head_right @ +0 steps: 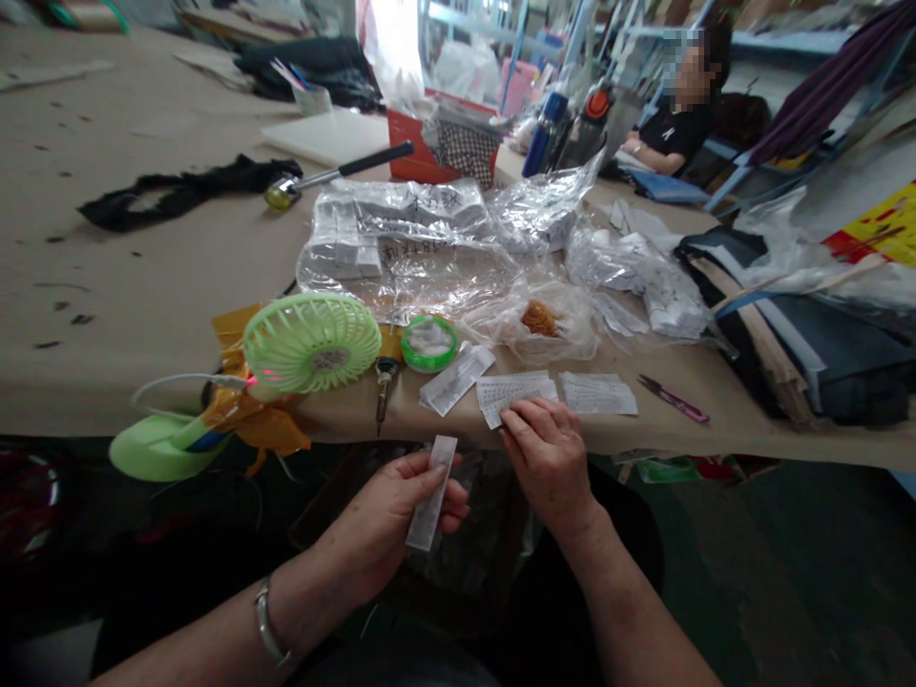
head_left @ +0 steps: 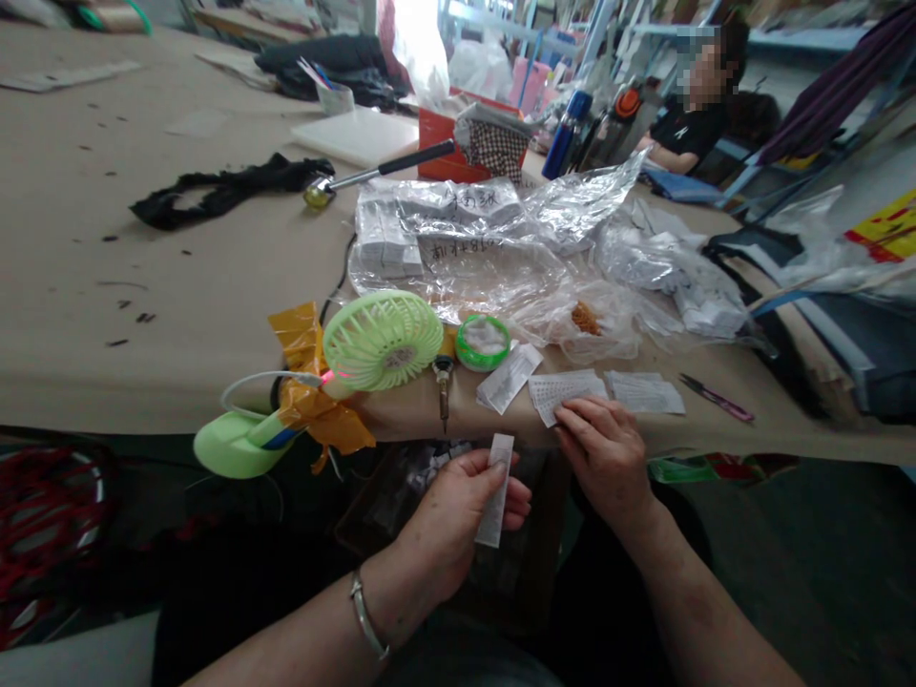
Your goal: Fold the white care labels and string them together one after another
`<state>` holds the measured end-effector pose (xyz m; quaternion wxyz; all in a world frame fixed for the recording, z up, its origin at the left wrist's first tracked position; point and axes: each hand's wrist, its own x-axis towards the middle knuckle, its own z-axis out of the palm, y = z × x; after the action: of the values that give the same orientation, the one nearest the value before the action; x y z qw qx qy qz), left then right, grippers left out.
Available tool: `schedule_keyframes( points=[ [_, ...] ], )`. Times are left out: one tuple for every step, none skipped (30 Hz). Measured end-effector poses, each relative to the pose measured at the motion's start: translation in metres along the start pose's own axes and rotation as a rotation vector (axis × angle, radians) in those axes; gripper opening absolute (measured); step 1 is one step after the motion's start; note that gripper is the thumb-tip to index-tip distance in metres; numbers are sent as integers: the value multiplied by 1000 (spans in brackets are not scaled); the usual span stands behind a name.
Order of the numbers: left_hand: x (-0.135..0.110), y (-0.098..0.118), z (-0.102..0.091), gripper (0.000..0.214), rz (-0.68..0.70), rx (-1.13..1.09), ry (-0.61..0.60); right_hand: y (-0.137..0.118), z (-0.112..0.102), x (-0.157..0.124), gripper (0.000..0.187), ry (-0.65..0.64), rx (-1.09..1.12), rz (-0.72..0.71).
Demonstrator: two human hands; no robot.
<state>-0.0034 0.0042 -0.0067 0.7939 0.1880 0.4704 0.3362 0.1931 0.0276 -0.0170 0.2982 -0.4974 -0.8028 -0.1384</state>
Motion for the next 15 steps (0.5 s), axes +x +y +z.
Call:
schedule_keyframes(
  points=[
    [0,-1,0,14,0,6,7,1,1,1,15,5,0,-2],
    [0,-1,0,14,-6,11,14,1,2,1,14,13,3,-3],
    [1,-1,0,13,-16,14,18,2,2,2,13,22,9,-4],
    [2,-1,0,12,-26,14,18,2,2,2,12,29,19,-5],
    [2,-1,0,12,-35,12,16,2,1,3,12,42,36,-6],
    [2,0,0,12,-45,7,7,2,0,3,13,62,60,-8],
    [2,1,0,12,-56,0,-6,1,-2,3,14,89,90,-10],
    [1,2,0,13,-67,-10,-21,0,-4,2,16,119,127,-15],
    [1,3,0,14,-81,-24,-39,-3,-7,2,18,144,169,-23],
    [0,4,0,16,-97,-43,-61,-7,-9,0,21,155,217,-37],
    [0,4,0,17,-111,-70,-89,-13,-11,-1,22,144,268,-58],
    [-1,5,0,17,-118,-106,-119,-20,-12,-4,21,112,322,-87],
    [-1,5,0,16,-118,-147,-148,-27,-12,-6,20,67,373,-122],
    [-1,4,0,14,-111,-192,-171,-35,-12,-9,18,18,416,-157],
    [0,3,-1,12,-99,-233,-187,-42,-11,-12,16,-29,448,-189]
  ],
)
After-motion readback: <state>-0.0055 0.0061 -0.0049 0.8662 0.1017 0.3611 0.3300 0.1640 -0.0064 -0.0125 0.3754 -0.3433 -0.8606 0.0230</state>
